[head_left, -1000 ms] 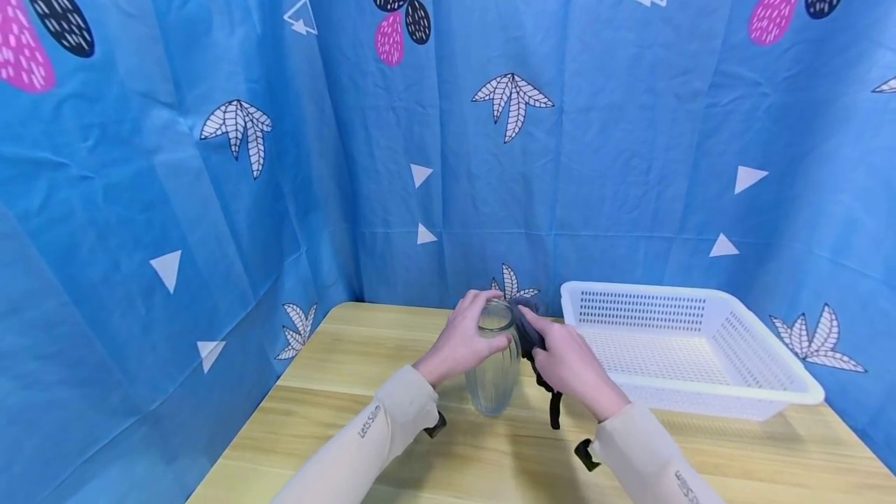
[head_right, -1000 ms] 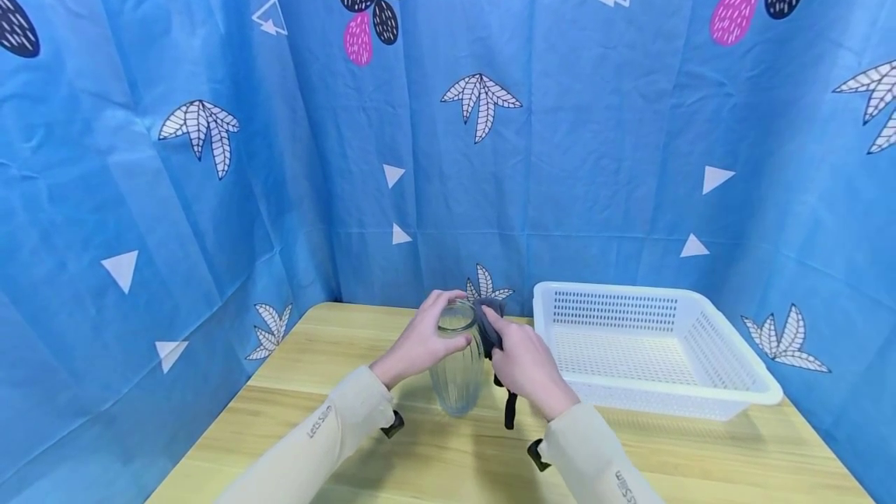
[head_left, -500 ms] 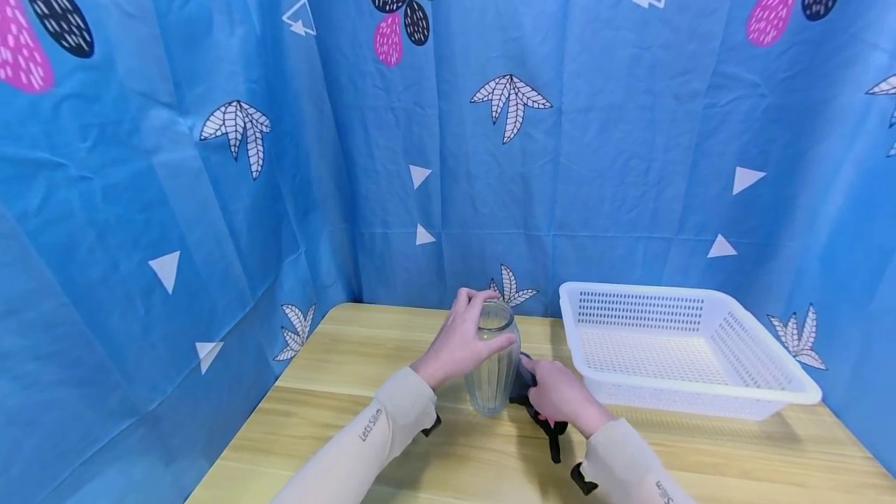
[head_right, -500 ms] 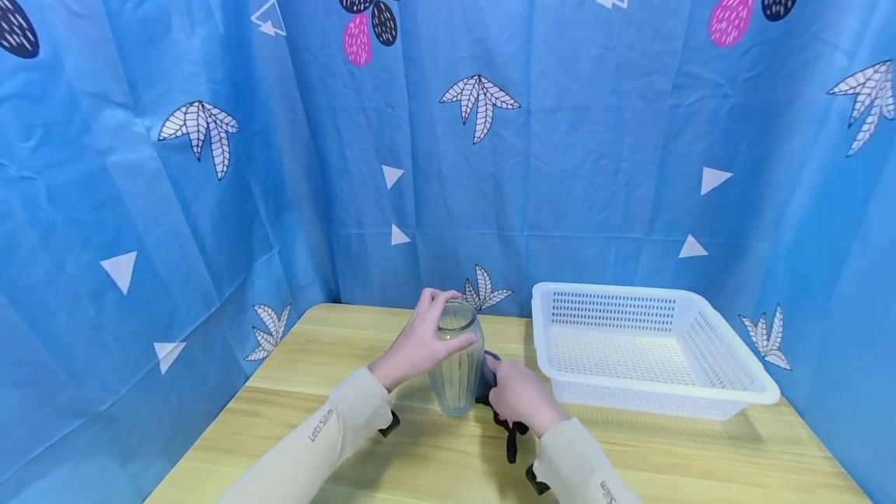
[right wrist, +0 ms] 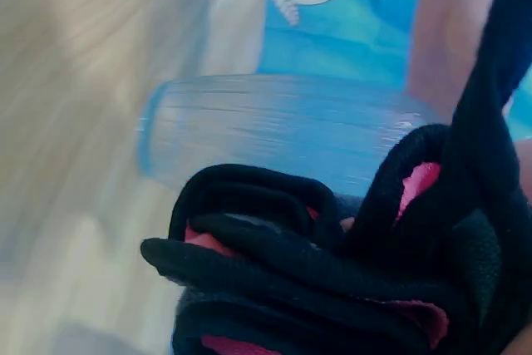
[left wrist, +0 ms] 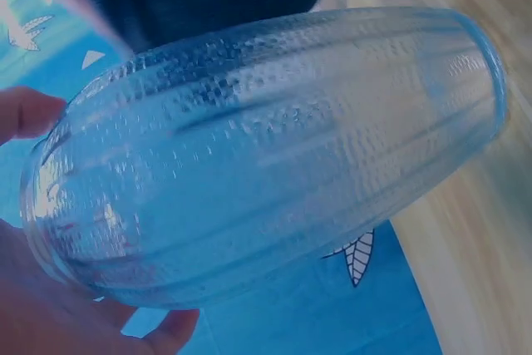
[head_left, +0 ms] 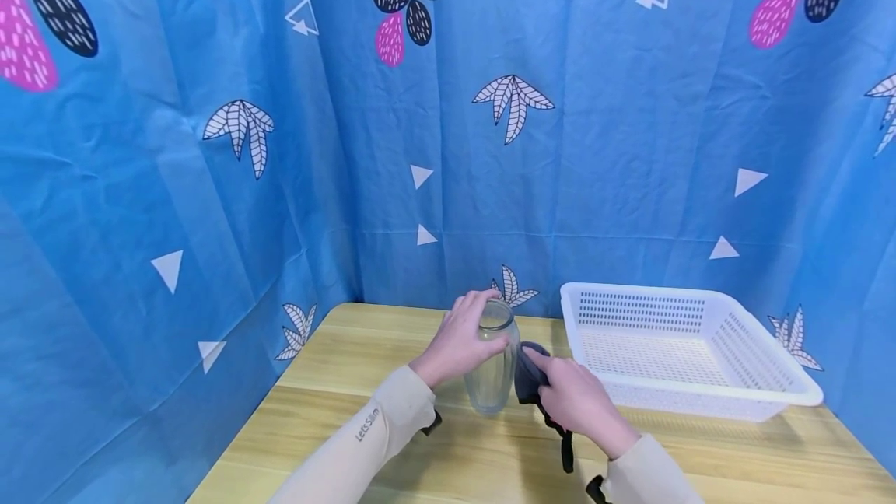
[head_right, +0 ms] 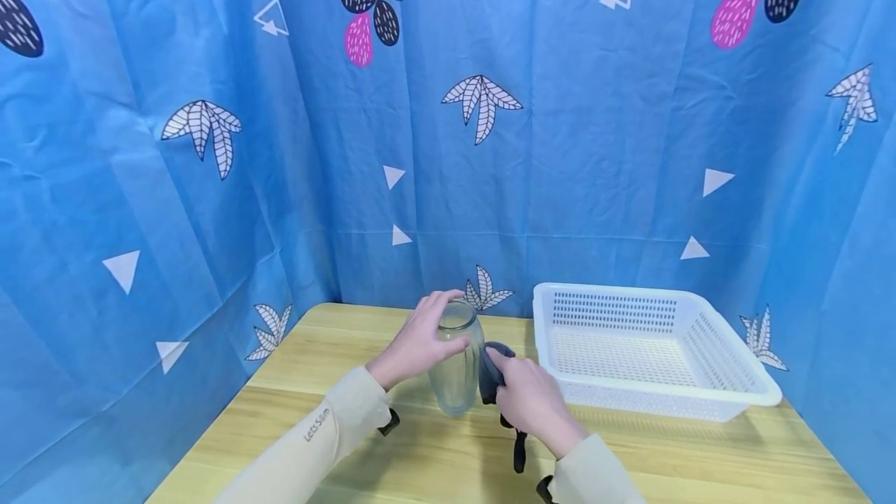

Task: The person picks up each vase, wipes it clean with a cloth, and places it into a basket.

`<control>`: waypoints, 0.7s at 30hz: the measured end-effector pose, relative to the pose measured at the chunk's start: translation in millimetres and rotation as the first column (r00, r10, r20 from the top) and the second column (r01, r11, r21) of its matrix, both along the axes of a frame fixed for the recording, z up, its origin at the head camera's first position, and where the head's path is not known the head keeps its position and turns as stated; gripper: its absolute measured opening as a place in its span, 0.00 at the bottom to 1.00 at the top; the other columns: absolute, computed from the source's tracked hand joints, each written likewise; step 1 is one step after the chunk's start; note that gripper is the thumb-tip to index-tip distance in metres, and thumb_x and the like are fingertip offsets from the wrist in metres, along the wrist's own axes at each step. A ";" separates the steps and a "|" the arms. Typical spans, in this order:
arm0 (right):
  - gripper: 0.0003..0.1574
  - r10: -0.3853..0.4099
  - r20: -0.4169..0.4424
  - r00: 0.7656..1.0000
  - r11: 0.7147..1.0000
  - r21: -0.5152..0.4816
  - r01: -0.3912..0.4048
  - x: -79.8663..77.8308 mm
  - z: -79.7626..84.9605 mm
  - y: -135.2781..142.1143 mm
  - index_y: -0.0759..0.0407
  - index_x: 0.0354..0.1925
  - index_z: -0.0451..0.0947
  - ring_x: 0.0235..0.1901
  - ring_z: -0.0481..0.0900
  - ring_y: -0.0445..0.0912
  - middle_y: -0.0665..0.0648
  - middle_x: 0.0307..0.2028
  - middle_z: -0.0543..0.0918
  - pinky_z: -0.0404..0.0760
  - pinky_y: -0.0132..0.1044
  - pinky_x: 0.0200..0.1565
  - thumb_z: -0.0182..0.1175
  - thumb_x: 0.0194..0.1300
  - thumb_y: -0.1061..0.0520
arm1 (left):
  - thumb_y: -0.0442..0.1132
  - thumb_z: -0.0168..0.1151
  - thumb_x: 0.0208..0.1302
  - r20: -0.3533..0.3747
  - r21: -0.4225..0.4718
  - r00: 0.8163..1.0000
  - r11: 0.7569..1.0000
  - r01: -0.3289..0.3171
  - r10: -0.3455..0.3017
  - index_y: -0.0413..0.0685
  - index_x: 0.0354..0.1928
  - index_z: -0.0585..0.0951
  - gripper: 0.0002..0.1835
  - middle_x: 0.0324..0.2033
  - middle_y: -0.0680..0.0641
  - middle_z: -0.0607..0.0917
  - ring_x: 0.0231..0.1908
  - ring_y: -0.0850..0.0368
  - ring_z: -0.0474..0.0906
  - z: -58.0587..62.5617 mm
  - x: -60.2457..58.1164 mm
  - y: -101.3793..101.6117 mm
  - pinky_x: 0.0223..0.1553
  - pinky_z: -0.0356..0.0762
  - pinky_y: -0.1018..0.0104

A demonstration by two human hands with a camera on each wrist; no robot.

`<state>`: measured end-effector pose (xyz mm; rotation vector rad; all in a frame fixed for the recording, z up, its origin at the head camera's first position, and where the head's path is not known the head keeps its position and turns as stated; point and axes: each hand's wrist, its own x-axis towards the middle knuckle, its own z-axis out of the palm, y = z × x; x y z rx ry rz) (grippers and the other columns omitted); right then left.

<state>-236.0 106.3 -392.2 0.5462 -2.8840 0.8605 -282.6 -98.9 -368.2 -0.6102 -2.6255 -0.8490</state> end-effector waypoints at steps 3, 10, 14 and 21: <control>0.42 -0.021 -0.074 0.997 1.000 -0.022 0.019 5.3 12.4 -0.7 0.52 0.70 0.72 0.14 0.70 0.45 0.58 0.28 0.84 0.68 0.39 0.19 0.56 0.57 0.70 | 0.50 0.67 0.57 0.015 0.006 1.000 1.000 0.002 -0.003 0.62 0.74 0.64 0.41 0.69 0.54 0.70 0.70 0.51 0.61 0.2 -0.7 0.5 0.67 0.62 0.43; 0.44 -0.041 -0.204 0.978 0.998 -0.063 0.029 -3.8 33.2 -0.3 0.48 0.72 0.70 0.17 0.70 0.43 0.59 0.34 0.86 0.69 0.38 0.21 0.56 0.58 0.71 | 0.48 0.68 0.53 0.036 0.026 0.999 0.999 0.028 -0.029 0.62 0.73 0.65 0.43 0.66 0.56 0.71 0.68 0.51 0.62 -1.0 -5.2 0.7 0.66 0.64 0.43; 0.45 -0.026 -0.203 0.979 0.999 -0.043 0.017 -22.3 34.5 -2.3 0.50 0.72 0.69 0.20 0.70 0.46 0.63 0.40 0.87 0.68 0.38 0.22 0.55 0.57 0.71 | 0.48 0.68 0.52 0.028 0.024 0.999 0.999 0.029 -0.029 0.62 0.72 0.66 0.42 0.65 0.56 0.72 0.67 0.51 0.63 -1.3 -6.7 2.0 0.65 0.64 0.44; 0.45 0.001 0.066 0.998 0.998 -0.059 0.003 -46.4 12.9 -5.3 0.51 0.75 0.64 0.13 0.74 0.47 0.62 0.27 0.84 0.71 0.38 0.18 0.52 0.60 0.71 | 0.59 0.69 0.59 0.006 -0.006 1.000 1.000 0.012 -0.012 0.62 0.73 0.66 0.41 0.68 0.57 0.71 0.69 0.51 0.63 -3.7 -8.8 0.5 0.67 0.62 0.44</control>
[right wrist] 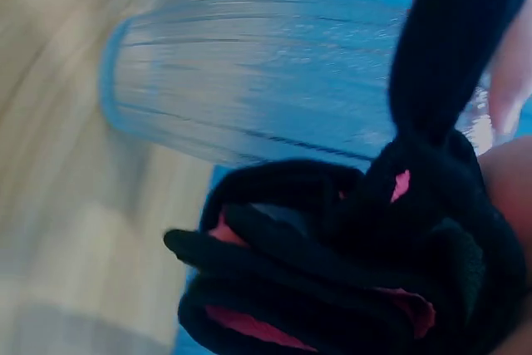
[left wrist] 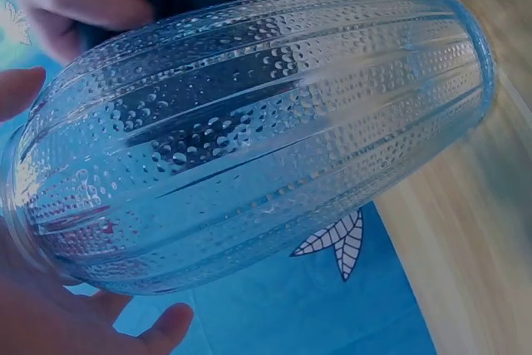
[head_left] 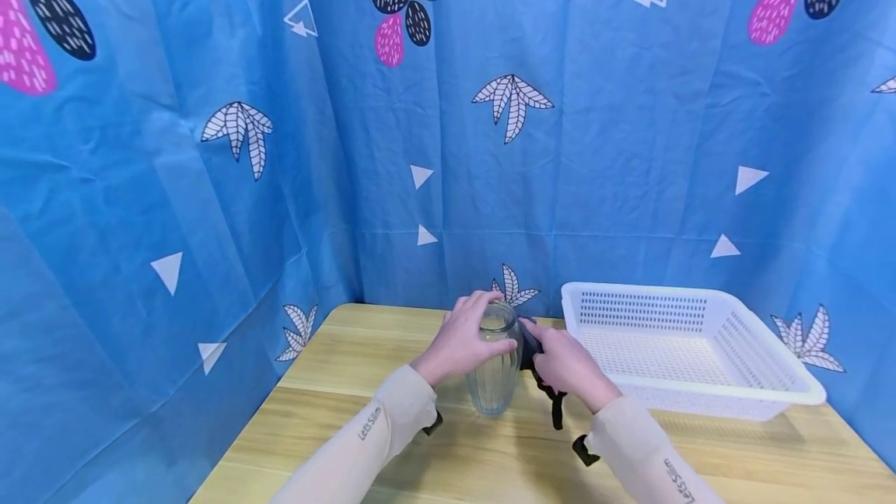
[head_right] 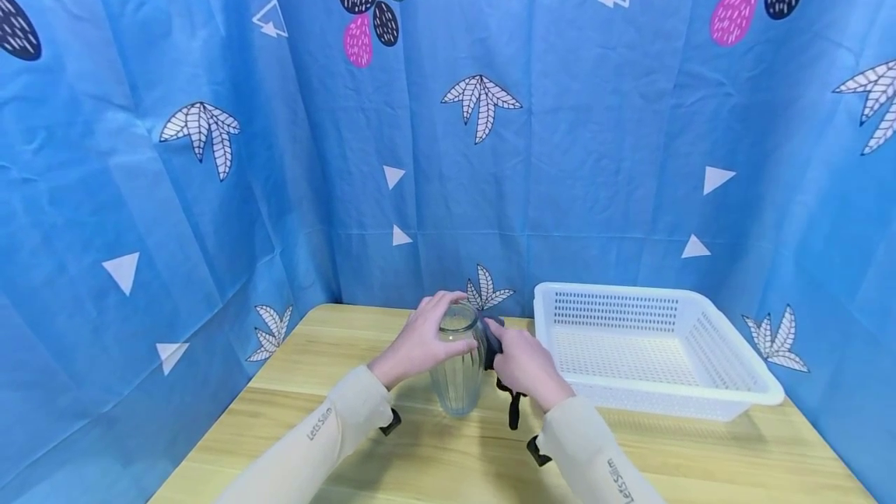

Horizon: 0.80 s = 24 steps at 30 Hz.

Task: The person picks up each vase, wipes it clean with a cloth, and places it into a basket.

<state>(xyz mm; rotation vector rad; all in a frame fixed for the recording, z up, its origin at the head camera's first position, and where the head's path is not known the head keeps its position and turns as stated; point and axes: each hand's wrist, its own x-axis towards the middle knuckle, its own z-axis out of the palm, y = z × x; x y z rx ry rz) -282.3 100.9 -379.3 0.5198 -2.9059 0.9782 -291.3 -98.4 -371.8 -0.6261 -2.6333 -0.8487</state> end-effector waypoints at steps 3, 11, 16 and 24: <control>0.45 0.028 0.069 0.997 0.999 -0.030 -0.026 -2.2 -14.0 1.2 0.53 0.75 0.64 0.08 0.72 0.44 0.56 0.17 0.78 0.70 0.36 0.13 0.50 0.60 0.71 | 0.64 0.67 0.60 -0.020 -0.011 1.000 1.000 -0.010 0.010 0.62 0.73 0.65 0.41 0.69 0.57 0.71 0.70 0.51 0.63 -1.2 0.4 1.0 0.67 0.62 0.43; 0.43 0.116 0.098 0.988 0.992 0.035 -0.119 7.4 -44.9 2.2 0.62 0.73 0.65 0.09 0.73 0.42 0.52 0.13 0.76 0.72 0.37 0.13 0.49 0.57 0.71 | 0.67 0.66 0.59 -0.022 -0.026 0.998 0.998 -0.056 0.056 0.66 0.73 0.64 0.42 0.61 0.50 0.69 0.61 0.53 0.67 -6.0 3.7 -0.2 0.60 0.67 0.49; 0.43 0.128 0.070 0.989 0.991 0.024 -0.130 18.9 -46.3 3.9 0.57 0.72 0.68 0.09 0.73 0.43 0.51 0.15 0.77 0.73 0.39 0.14 0.51 0.57 0.70 | 0.66 0.67 0.58 -0.063 -0.056 0.996 0.997 -0.058 0.055 0.65 0.73 0.64 0.43 0.61 0.53 0.72 0.63 0.54 0.66 -6.5 4.9 -1.4 0.59 0.67 0.51; 0.41 0.028 0.049 0.998 0.999 -0.041 -0.026 42.4 -17.4 6.2 0.53 0.72 0.68 0.06 0.70 0.42 0.53 0.12 0.75 0.70 0.38 0.12 0.54 0.60 0.68 | 0.53 0.68 0.57 -0.040 -0.043 0.999 0.999 -0.002 0.000 0.65 0.73 0.65 0.41 0.68 0.55 0.71 0.66 0.53 0.66 0.8 7.6 0.0 0.64 0.66 0.46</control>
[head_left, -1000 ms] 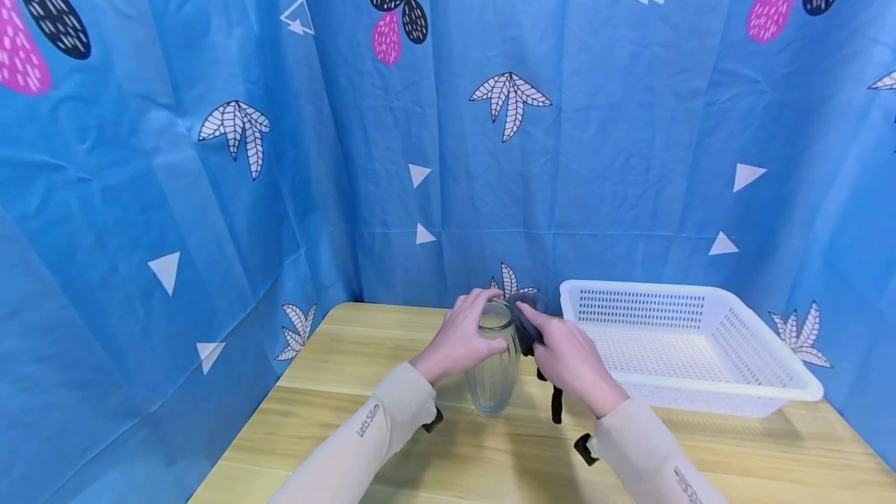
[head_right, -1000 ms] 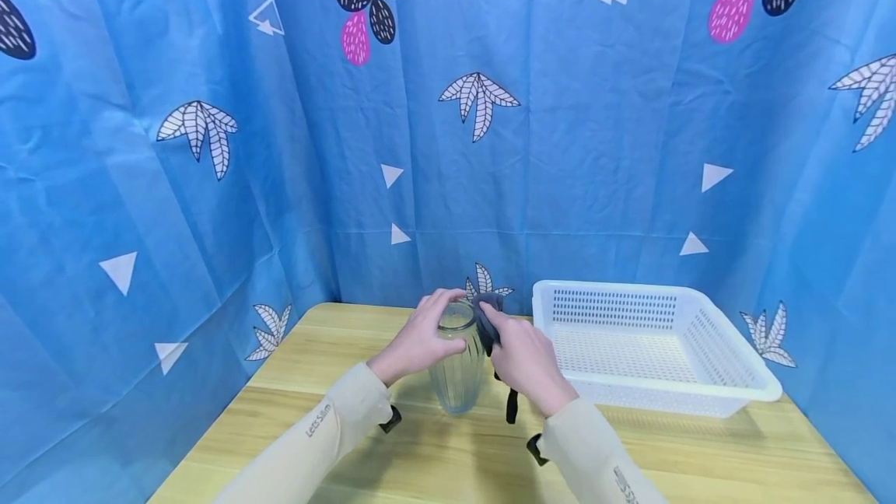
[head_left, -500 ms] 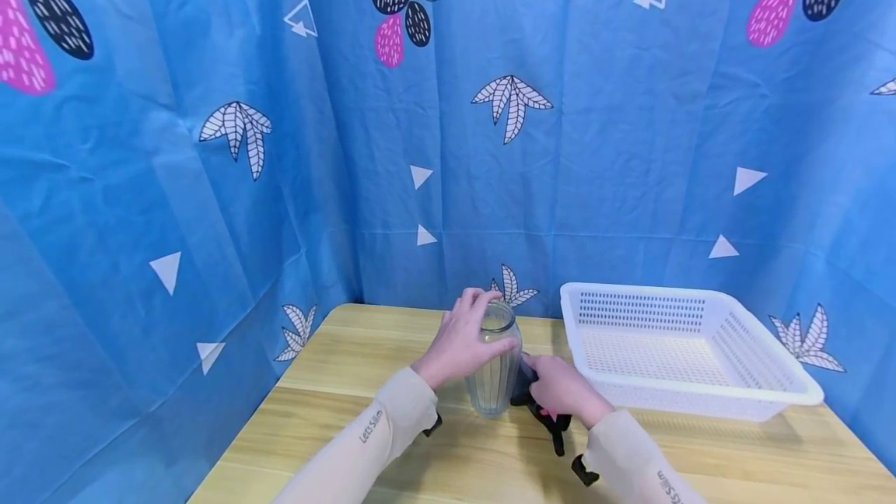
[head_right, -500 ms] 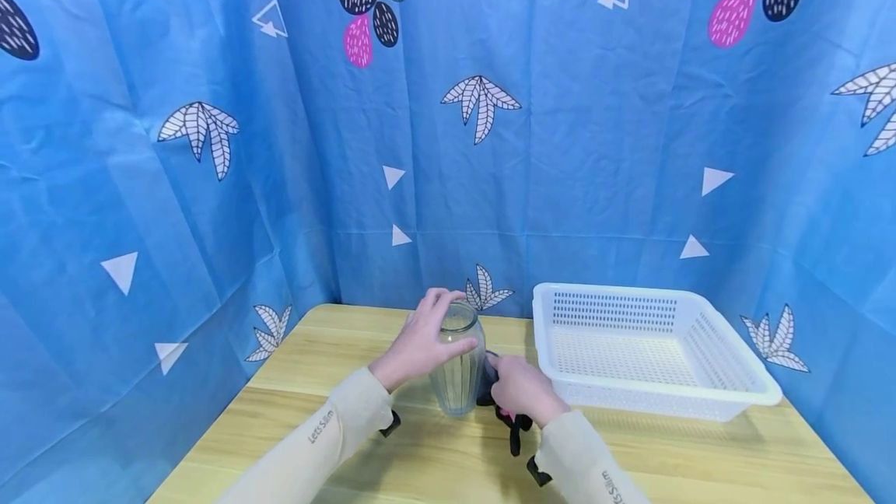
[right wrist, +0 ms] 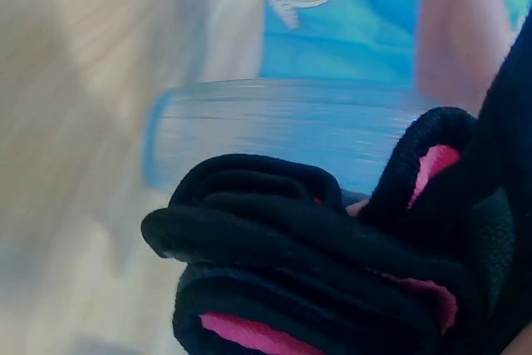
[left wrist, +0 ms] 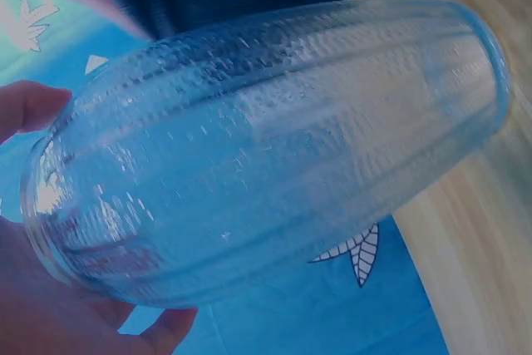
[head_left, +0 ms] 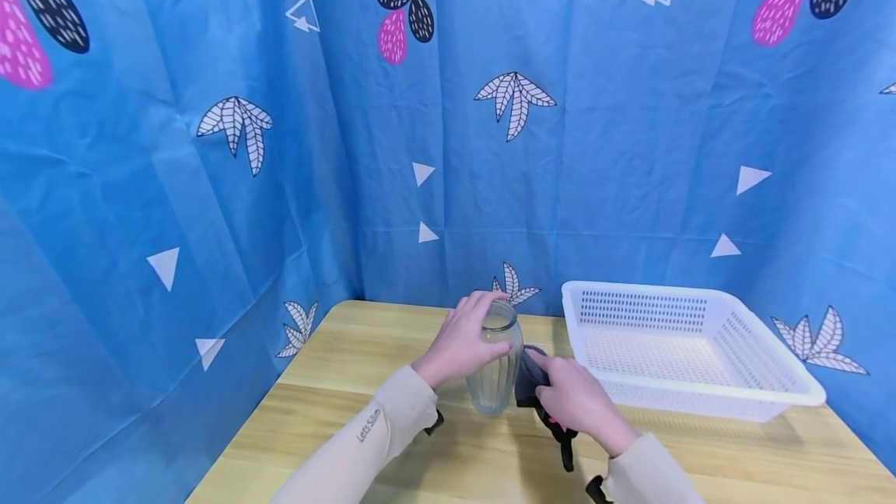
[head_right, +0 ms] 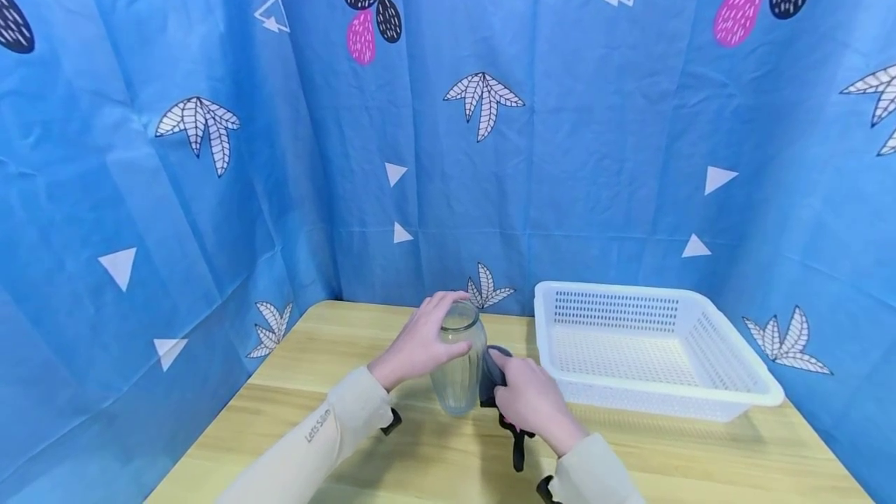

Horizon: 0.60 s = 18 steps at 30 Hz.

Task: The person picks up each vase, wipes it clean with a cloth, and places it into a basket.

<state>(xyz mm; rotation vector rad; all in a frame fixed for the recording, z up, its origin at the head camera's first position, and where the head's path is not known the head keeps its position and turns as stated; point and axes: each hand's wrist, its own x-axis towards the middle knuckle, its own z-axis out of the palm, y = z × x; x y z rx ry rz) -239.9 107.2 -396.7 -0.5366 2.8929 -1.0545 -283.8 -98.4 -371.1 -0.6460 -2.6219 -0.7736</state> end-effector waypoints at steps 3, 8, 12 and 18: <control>0.41 -0.041 -0.035 0.999 0.999 -0.033 0.040 6.9 15.2 0.4 0.52 0.72 0.69 0.06 0.70 0.43 0.53 0.12 0.75 0.70 0.39 0.13 0.55 0.60 0.67 | 0.50 0.68 0.54 0.010 0.002 1.000 1.000 0.010 -0.010 0.65 0.73 0.65 0.42 0.68 0.55 0.70 0.66 0.53 0.66 1.9 -0.3 1.0 0.64 0.67 0.45; 0.43 -0.088 -0.210 0.974 0.996 -0.032 0.083 8.8 33.0 -0.1 0.48 0.72 0.69 0.12 0.71 0.43 0.53 0.20 0.78 0.69 0.38 0.18 0.58 0.58 0.67 | 0.50 0.68 0.53 0.010 0.004 1.000 1.000 0.024 -0.024 0.66 0.74 0.63 0.44 0.68 0.56 0.70 0.66 0.53 0.66 1.5 -3.5 0.5 0.64 0.67 0.45; 0.45 -0.101 -0.304 0.947 0.995 -0.035 0.095 -0.5 38.4 -2.3 0.45 0.73 0.69 0.17 0.71 0.44 0.59 0.30 0.84 0.69 0.38 0.22 0.57 0.58 0.67 | 0.55 0.70 0.56 0.002 0.017 0.999 0.999 0.033 -0.033 0.63 0.74 0.64 0.43 0.68 0.56 0.71 0.67 0.53 0.67 1.7 -6.0 0.2 0.65 0.67 0.45; 0.45 -0.082 -0.178 0.981 0.996 -0.036 0.077 -26.1 23.5 -7.0 0.47 0.75 0.64 0.16 0.73 0.45 0.62 0.34 0.85 0.71 0.39 0.21 0.56 0.62 0.67 | 0.56 0.73 0.56 0.007 0.042 0.999 0.999 0.033 -0.034 0.61 0.71 0.67 0.41 0.67 0.56 0.73 0.68 0.54 0.67 0.9 -6.8 -0.7 0.67 0.66 0.47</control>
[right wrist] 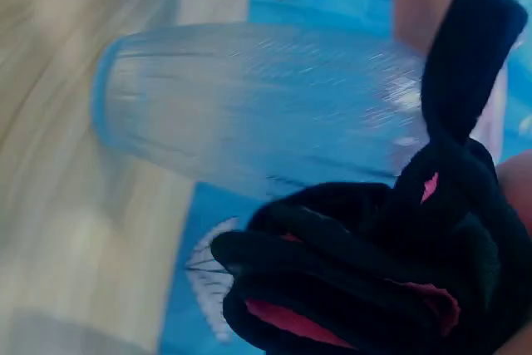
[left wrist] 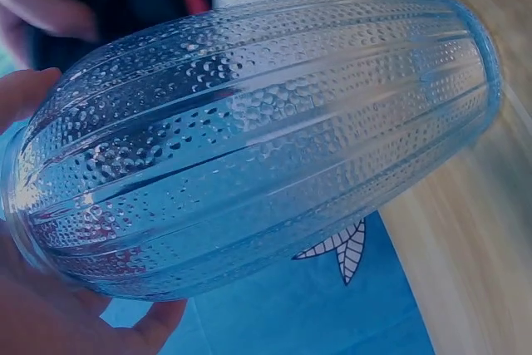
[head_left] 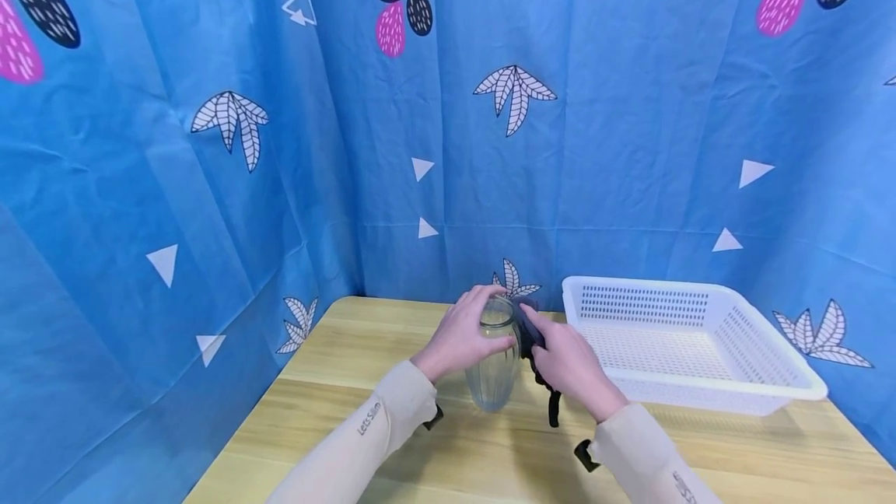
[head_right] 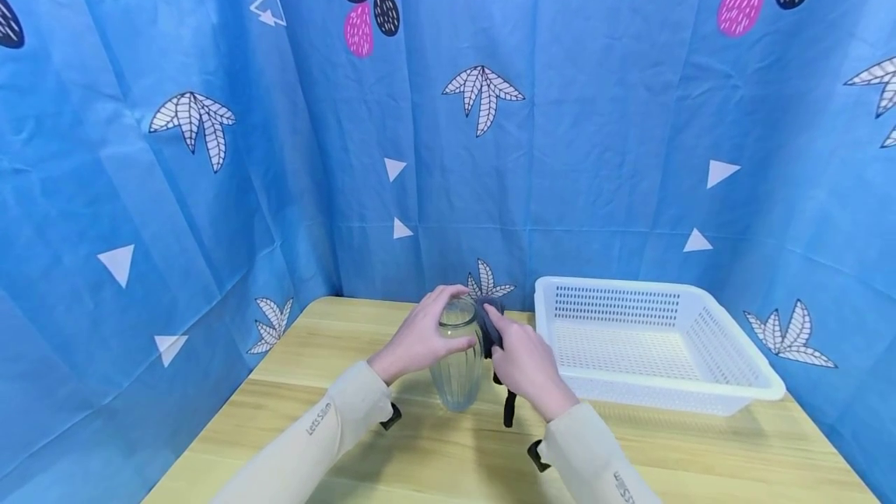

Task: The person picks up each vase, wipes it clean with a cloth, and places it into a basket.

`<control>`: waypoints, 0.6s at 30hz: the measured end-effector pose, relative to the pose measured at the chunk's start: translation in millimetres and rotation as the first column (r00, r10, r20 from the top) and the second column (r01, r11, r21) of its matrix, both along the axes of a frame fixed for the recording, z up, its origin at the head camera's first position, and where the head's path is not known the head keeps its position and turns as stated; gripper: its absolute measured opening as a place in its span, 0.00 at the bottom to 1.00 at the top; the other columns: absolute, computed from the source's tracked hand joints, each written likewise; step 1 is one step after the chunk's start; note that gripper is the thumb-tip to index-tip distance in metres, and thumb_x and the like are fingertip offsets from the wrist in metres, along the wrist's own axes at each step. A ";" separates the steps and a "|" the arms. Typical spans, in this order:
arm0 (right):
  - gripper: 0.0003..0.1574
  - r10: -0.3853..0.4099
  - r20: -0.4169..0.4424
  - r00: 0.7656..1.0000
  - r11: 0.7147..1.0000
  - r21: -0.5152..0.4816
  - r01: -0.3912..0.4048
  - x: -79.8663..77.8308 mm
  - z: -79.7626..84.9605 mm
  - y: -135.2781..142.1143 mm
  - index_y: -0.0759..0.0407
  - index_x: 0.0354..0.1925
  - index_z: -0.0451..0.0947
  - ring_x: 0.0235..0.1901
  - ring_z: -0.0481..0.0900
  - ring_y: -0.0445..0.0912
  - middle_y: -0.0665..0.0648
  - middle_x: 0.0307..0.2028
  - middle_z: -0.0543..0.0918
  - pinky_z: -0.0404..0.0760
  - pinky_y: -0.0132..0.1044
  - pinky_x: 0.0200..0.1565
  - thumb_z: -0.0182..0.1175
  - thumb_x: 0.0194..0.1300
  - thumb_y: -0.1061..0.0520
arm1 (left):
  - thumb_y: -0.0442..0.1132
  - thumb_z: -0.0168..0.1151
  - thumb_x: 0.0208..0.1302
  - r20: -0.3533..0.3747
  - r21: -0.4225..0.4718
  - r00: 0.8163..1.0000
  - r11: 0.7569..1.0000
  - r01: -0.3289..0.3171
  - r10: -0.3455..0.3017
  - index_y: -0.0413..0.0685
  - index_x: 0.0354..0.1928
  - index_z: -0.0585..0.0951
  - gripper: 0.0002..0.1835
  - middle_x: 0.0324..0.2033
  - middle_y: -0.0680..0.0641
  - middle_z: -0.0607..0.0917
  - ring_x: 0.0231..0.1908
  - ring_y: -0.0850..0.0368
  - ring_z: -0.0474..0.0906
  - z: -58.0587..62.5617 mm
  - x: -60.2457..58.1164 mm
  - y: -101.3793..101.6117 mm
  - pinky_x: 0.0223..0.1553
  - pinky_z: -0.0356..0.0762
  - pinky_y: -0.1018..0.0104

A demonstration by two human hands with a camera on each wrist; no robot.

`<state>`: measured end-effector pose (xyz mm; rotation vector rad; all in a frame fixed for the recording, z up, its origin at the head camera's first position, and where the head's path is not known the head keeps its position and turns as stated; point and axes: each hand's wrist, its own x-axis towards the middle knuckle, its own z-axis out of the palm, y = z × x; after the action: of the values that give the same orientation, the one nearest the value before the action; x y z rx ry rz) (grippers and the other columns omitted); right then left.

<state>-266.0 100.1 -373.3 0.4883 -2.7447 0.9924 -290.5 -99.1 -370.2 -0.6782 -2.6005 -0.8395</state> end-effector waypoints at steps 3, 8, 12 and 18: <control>0.44 0.037 0.127 0.991 0.999 -0.023 -0.035 -11.4 -16.5 -1.1 0.50 0.76 0.63 0.11 0.73 0.46 0.58 0.21 0.80 0.72 0.39 0.17 0.55 0.62 0.67 | 0.54 0.74 0.55 0.000 0.010 1.000 1.000 0.001 -0.001 0.61 0.71 0.67 0.41 0.66 0.56 0.73 0.68 0.55 0.68 0.3 -0.1 -0.1 0.67 0.66 0.46; 0.43 0.107 0.231 0.967 0.993 0.027 -0.117 -15.4 -44.9 -1.3 0.53 0.74 0.66 0.09 0.73 0.44 0.54 0.14 0.77 0.73 0.38 0.13 0.54 0.60 0.69 | 0.59 0.71 0.57 -0.033 -0.059 0.999 0.998 -0.021 0.019 0.64 0.73 0.65 0.42 0.68 0.57 0.71 0.68 0.55 0.67 -3.1 -0.5 -0.7 0.66 0.64 0.46; 0.41 0.108 0.222 0.969 0.987 0.091 -0.131 -10.1 -51.0 -0.5 0.58 0.72 0.67 0.08 0.73 0.44 0.53 0.13 0.76 0.73 0.38 0.15 0.55 0.60 0.68 | 0.68 0.64 0.60 -0.092 -0.130 0.994 0.989 -0.067 0.056 0.68 0.74 0.63 0.42 0.67 0.54 0.68 0.63 0.53 0.72 -6.6 -1.0 -1.0 0.66 0.62 0.48; 0.40 0.093 0.209 0.973 0.992 0.068 -0.110 4.3 -38.8 2.4 0.57 0.73 0.67 0.09 0.74 0.45 0.53 0.17 0.77 0.74 0.39 0.16 0.57 0.61 0.67 | 0.72 0.57 0.62 -0.201 -0.207 0.976 0.970 -0.125 0.083 0.62 0.72 0.66 0.41 0.57 0.53 0.73 0.57 0.55 0.70 -7.5 -0.7 -0.8 0.57 0.65 0.53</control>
<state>-261.7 102.6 -412.1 0.5741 -2.9796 1.0128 -291.3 -99.9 -377.6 -0.6377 -2.5483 -0.4366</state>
